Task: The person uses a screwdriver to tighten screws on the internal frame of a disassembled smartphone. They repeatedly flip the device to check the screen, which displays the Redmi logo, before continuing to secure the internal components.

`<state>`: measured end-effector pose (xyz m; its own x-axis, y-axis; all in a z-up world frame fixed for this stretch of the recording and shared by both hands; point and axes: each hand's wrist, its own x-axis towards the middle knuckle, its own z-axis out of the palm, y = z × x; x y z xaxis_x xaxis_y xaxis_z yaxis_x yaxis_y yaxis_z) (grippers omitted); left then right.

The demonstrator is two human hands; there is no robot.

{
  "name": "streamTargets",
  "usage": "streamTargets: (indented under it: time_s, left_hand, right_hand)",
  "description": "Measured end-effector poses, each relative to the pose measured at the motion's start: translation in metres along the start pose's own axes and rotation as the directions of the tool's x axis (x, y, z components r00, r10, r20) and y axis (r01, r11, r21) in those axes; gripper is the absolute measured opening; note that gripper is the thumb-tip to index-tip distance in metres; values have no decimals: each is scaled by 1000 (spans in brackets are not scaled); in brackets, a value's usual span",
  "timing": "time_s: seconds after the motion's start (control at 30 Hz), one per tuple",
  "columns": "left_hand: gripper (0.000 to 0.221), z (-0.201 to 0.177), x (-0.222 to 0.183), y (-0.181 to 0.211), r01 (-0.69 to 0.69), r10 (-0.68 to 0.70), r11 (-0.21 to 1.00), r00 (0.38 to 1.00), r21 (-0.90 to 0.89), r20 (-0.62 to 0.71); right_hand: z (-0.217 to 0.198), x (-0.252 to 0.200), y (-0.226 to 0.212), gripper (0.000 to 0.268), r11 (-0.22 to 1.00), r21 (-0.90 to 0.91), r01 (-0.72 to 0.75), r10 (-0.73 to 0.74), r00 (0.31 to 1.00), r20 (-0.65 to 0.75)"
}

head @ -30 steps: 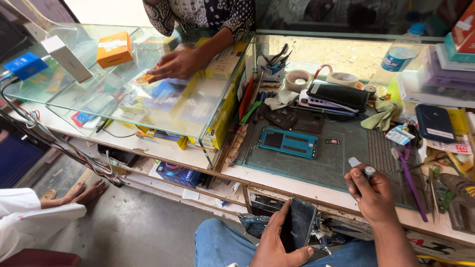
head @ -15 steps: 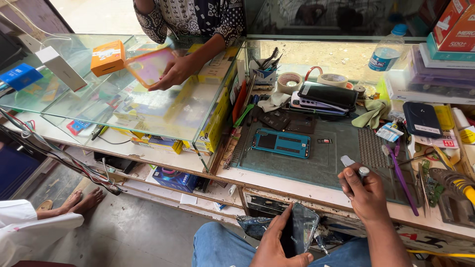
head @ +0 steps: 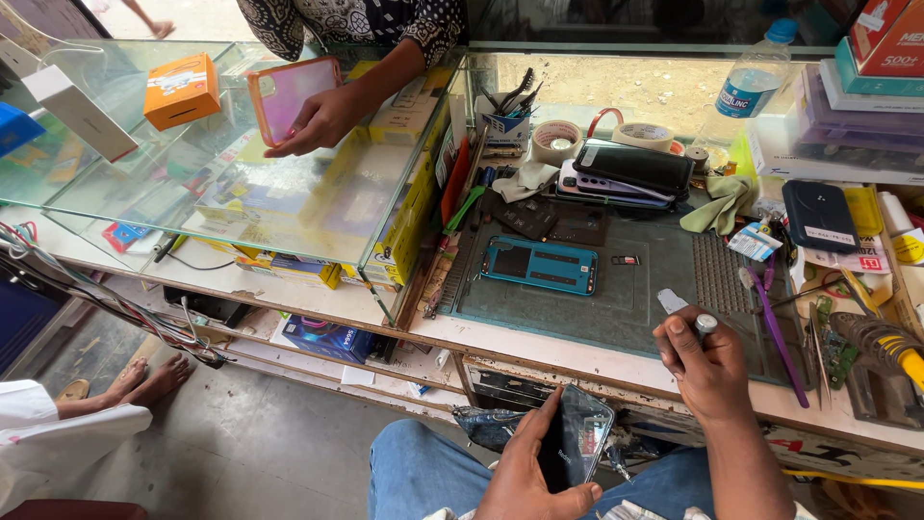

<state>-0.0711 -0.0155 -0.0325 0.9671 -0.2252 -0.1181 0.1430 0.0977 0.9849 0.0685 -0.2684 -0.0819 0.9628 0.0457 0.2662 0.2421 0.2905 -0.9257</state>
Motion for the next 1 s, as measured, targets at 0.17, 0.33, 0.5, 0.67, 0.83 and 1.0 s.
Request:
streamTargets:
  time_s: [0.17, 0.33, 0.5, 0.67, 0.83, 1.0]
  left_hand:
    - [108, -2, 1, -3, 49, -49, 999, 999, 2, 8]
    - [110, -5, -5, -17, -92, 114, 935, 992, 341, -46]
    - [109, -7, -1, -14, -168, 181, 938, 983, 302, -15]
    - [112, -6, 3, -5, -98, 109, 942, 994, 321, -19]
    - [112, -7, 5, -6, -99, 109, 944, 994, 315, -14]
    - [113, -7, 6, -6, -100, 105, 950, 995, 297, -1]
  right_hand:
    - [-4, 1, 3, 24, 1000, -6, 19, -19, 1000, 10]
    - [-7, -3, 12, 15, 1000, 10, 11, -11, 998, -55]
    - [-9, -3, 8, 16, 998, 31, 46, -45, 999, -6]
    - [2, -3, -6, 24, 999, -2, 44, -44, 999, 14]
    - [8, -2, -12, 26, 999, -15, 51, -51, 999, 14]
    - [7, -2, -11, 26, 998, -10, 56, -56, 998, 26]
